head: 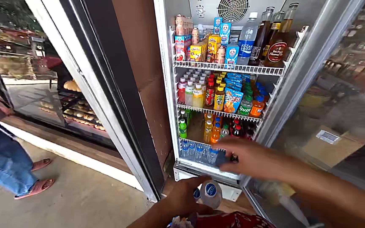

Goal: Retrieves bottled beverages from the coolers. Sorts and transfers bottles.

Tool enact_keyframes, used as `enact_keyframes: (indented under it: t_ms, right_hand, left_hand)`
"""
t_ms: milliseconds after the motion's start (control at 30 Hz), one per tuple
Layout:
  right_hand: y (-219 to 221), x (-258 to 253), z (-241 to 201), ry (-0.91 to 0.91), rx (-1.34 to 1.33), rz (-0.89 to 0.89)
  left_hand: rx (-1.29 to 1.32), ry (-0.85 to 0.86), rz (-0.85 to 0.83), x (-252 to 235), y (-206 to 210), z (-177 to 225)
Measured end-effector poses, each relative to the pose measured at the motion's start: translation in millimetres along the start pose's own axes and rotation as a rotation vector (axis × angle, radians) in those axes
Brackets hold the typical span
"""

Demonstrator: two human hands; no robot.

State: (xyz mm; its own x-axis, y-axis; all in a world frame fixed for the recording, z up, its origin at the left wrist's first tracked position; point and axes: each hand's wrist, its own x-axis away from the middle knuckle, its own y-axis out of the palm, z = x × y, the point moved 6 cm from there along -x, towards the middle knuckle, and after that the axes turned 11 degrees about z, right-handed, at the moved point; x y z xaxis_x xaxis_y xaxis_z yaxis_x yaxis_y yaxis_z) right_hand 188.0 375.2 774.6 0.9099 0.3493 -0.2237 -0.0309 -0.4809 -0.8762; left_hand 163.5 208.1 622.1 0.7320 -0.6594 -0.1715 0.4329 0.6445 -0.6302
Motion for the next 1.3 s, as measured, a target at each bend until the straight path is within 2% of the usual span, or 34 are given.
enact_keyframes:
  t_ms: [100, 167, 233, 333, 500, 600, 700, 800, 900, 1133, 1300]
  right_hand:
    - [-126, -59, 34, -0.022, 0.236, 0.494]
    - [-210, -102, 47, -0.008, 0.370, 0.723]
    - [-276, -151, 66, 0.091, 0.453, 0.838]
    - [-327, -220, 109, 0.284, 0.542, 0.812]
    - [-336, -278, 166, 0.551, 0.665, 0.679]
    - [-326, -286, 178, 0.661, 0.699, 0.606]
    - [-322, -289, 184, 0.731, 0.734, 0.590]
    - [-323, -285, 187, 0.681, 0.746, 0.641]
    - [-325, -277, 170, 0.621, 0.788, 0.647]
    - [-331, -251, 146, 0.591, 0.754, 0.665]
    - [-325, -233, 127, 0.556, 0.768, 0.696]
  left_hand:
    - [-0.053, 0.019, 0.048, -37, -13, -23]
    - [-0.076, 0.003, 0.104, -56, -19, -31]
    - [-0.082, -0.033, 0.137, -71, -25, -40]
    - [-0.072, -0.083, 0.128, -86, -33, -59]
    - [-0.089, -0.091, 0.088, -108, -57, -78]
    - [-0.095, -0.073, 0.026, -120, -74, -91]
    - [-0.080, 0.002, 0.037, -131, -88, -104]
    - [-0.075, 0.009, 0.000, -141, -96, -114]
    - [-0.083, 0.020, 0.002, -150, -104, -117]
    - [-0.064, 0.159, 0.013, -167, -113, -120]
    - [-0.111, 0.110, -0.069, -176, -114, -123]
